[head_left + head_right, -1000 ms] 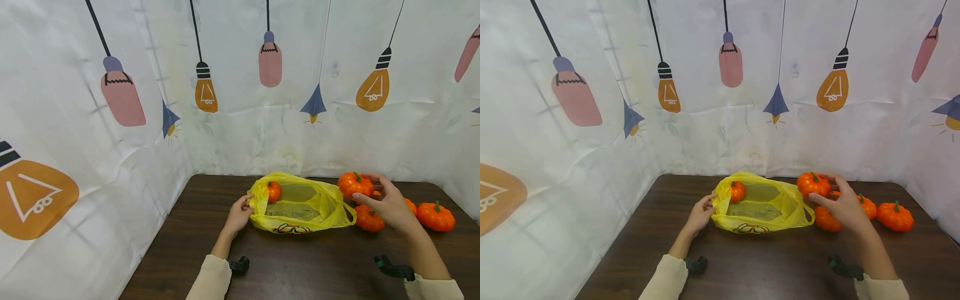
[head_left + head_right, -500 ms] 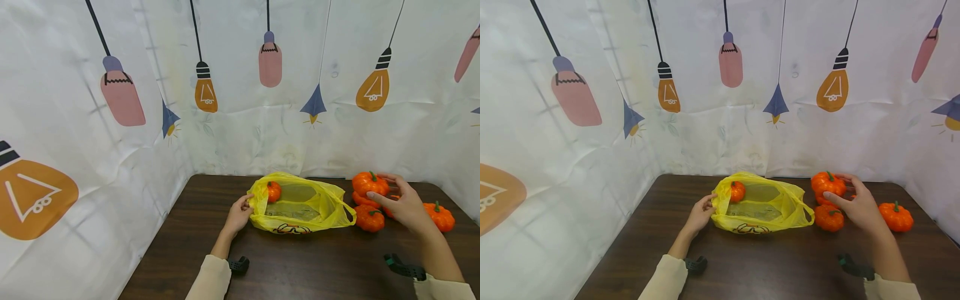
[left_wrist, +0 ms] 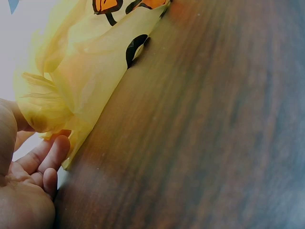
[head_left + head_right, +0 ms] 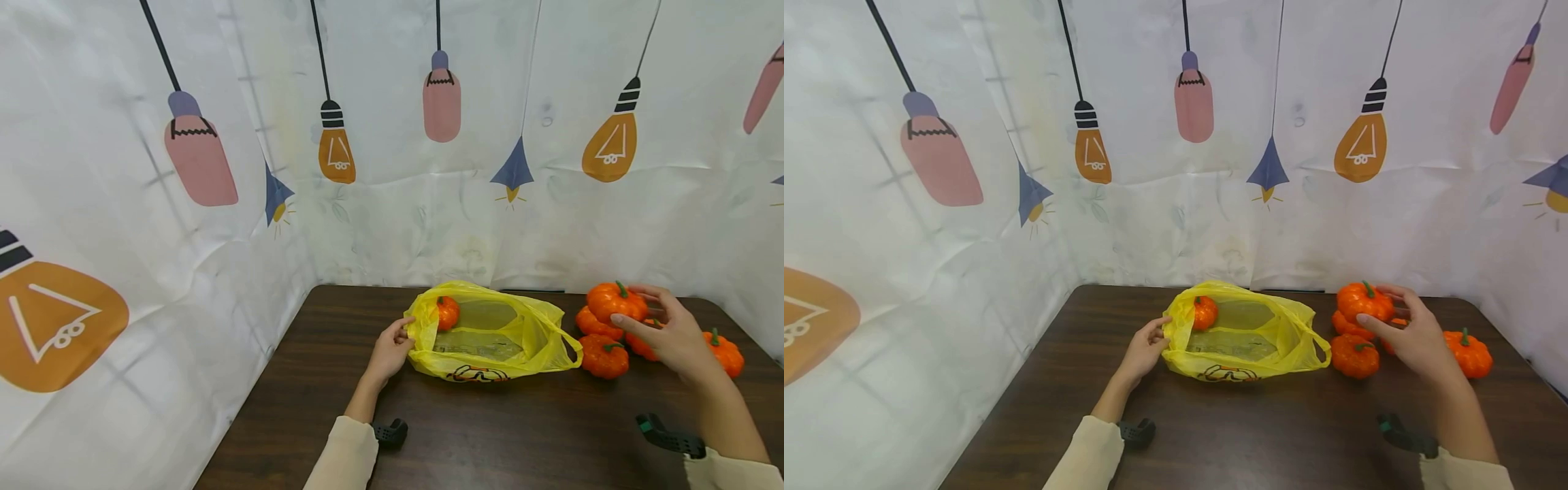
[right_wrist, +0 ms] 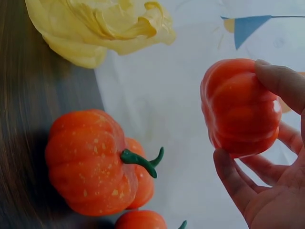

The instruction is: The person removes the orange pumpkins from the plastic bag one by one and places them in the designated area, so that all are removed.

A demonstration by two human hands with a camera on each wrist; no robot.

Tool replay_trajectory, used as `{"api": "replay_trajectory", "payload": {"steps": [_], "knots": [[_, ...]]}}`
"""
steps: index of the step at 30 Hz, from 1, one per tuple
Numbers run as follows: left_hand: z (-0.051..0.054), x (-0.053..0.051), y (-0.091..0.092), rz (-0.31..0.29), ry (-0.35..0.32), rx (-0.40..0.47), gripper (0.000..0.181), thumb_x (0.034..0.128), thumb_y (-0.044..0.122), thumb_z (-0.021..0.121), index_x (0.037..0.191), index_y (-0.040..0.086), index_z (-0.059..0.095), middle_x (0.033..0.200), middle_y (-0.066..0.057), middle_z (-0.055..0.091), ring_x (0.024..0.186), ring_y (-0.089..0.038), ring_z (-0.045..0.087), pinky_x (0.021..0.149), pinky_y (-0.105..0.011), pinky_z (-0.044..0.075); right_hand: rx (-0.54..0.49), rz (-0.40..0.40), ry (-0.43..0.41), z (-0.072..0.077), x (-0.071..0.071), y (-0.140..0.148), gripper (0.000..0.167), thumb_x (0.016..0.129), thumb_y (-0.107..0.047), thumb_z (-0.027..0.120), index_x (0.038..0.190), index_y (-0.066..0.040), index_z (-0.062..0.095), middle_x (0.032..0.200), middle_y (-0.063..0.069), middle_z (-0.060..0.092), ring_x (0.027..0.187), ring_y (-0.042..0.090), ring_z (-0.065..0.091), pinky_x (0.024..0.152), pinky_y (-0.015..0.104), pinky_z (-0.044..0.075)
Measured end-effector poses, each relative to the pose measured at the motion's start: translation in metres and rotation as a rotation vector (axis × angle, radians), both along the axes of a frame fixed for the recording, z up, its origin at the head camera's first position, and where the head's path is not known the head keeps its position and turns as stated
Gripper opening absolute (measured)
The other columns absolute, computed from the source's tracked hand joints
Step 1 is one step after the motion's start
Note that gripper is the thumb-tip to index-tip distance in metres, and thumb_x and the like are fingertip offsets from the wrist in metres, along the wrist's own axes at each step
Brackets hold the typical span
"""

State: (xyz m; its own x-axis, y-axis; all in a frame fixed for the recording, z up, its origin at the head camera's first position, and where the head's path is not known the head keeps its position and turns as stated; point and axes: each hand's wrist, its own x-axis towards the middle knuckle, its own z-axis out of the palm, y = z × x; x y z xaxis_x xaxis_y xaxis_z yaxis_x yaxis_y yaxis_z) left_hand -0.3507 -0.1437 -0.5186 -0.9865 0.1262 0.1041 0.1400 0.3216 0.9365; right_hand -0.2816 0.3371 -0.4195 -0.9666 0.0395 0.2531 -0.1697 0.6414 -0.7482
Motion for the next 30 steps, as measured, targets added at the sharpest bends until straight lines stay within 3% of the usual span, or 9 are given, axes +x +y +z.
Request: {"api": "replay_trajectory", "payload": {"steps": [3, 9, 11, 13, 16, 20, 23, 27, 30], "knots": [[-0.001, -0.001, 0.000, -0.001, -0.003, 0.001, 0.047, 0.1000, 0.008, 0.059, 0.144, 0.024, 0.058, 0.107, -0.008, 0.059, 0.081, -0.016, 0.050, 0.065, -0.025, 0.044, 0.011, -0.013, -0.019, -0.001, 0.000, 0.003, 0.071, 0.099, -0.034, 0.068, 0.160, -0.026, 0.033, 0.155, 0.027, 0.029, 0.107, -0.006, 0.036, 0.071, 0.016, 0.042], [-0.001, -0.001, -0.001, -0.001, 0.005, 0.001, 0.047, 0.1000, 0.008, 0.060, 0.144, 0.023, 0.058, 0.105, -0.007, 0.058, 0.081, -0.015, 0.049, 0.065, -0.024, 0.043, 0.013, -0.018, -0.069, -0.001, -0.001, 0.010, 0.075, 0.099, -0.038, 0.066, 0.162, -0.027, 0.028, 0.162, 0.031, 0.024, 0.131, 0.048, 0.035, 0.078, 0.030, 0.043], [-0.001, -0.001, -0.001, 0.000, 0.006, 0.002, 0.047, 0.0998, 0.007, 0.060, 0.144, 0.023, 0.058, 0.105, -0.008, 0.058, 0.081, -0.016, 0.050, 0.064, -0.024, 0.043, 0.013, -0.020, -0.074, -0.001, -0.002, 0.013, 0.075, 0.099, -0.038, 0.066, 0.163, -0.028, 0.027, 0.162, 0.032, 0.024, 0.132, 0.054, 0.033, 0.078, 0.028, 0.044], [0.000, -0.001, -0.001, 0.002, 0.007, 0.003, 0.047, 0.0997, 0.007, 0.059, 0.144, 0.023, 0.058, 0.105, -0.008, 0.059, 0.080, -0.015, 0.050, 0.064, -0.024, 0.044, 0.010, -0.023, -0.076, -0.002, -0.002, 0.016, 0.074, 0.099, -0.038, 0.067, 0.162, -0.030, 0.028, 0.163, 0.027, 0.026, 0.133, 0.046, 0.037, 0.077, 0.025, 0.044], [0.000, -0.001, -0.002, 0.001, 0.008, 0.004, 0.047, 0.0997, 0.007, 0.059, 0.145, 0.023, 0.058, 0.106, -0.009, 0.059, 0.079, -0.015, 0.050, 0.063, -0.024, 0.043, 0.012, -0.033, -0.064, -0.004, -0.001, 0.022, 0.072, 0.099, -0.037, 0.067, 0.161, -0.033, 0.031, 0.161, 0.017, 0.030, 0.122, 0.010, 0.045, 0.073, 0.016, 0.038], [0.001, -0.001, -0.002, -0.006, 0.009, 0.001, 0.047, 0.1003, 0.008, 0.059, 0.145, 0.022, 0.058, 0.106, -0.009, 0.059, 0.079, -0.015, 0.049, 0.063, -0.024, 0.042, 0.023, -0.065, -0.052, -0.006, 0.002, 0.028, 0.071, 0.098, -0.038, 0.068, 0.159, -0.035, 0.032, 0.159, 0.019, 0.031, 0.103, -0.015, 0.031, 0.071, 0.016, 0.036], [0.002, 0.000, -0.002, -0.016, 0.010, 0.001, 0.047, 0.1005, 0.007, 0.058, 0.145, 0.022, 0.057, 0.106, -0.009, 0.058, 0.078, -0.016, 0.047, 0.063, -0.024, 0.041, 0.032, -0.090, -0.067, -0.007, 0.003, 0.030, 0.074, 0.098, -0.041, 0.068, 0.161, -0.030, 0.030, 0.161, 0.029, 0.026, 0.115, 0.009, 0.044, 0.069, 0.016, 0.035], [0.002, 0.000, -0.002, -0.018, 0.010, 0.001, 0.047, 0.1004, 0.008, 0.058, 0.146, 0.021, 0.057, 0.106, -0.009, 0.057, 0.078, -0.015, 0.047, 0.063, -0.024, 0.041, 0.048, -0.107, -0.077, -0.007, 0.005, 0.032, 0.077, 0.099, -0.042, 0.066, 0.163, -0.024, 0.027, 0.158, 0.037, 0.025, 0.124, 0.048, 0.034, 0.073, 0.020, 0.034], [0.001, 0.001, -0.001, -0.011, 0.002, 0.000, 0.047, 0.1006, 0.009, 0.058, 0.145, 0.021, 0.057, 0.106, -0.008, 0.057, 0.079, -0.015, 0.048, 0.063, -0.024, 0.042, 0.054, -0.115, -0.085, -0.009, 0.006, 0.035, 0.077, 0.099, -0.042, 0.066, 0.163, -0.024, 0.026, 0.155, 0.039, 0.025, 0.123, 0.051, 0.034, 0.072, 0.021, 0.036]]}}
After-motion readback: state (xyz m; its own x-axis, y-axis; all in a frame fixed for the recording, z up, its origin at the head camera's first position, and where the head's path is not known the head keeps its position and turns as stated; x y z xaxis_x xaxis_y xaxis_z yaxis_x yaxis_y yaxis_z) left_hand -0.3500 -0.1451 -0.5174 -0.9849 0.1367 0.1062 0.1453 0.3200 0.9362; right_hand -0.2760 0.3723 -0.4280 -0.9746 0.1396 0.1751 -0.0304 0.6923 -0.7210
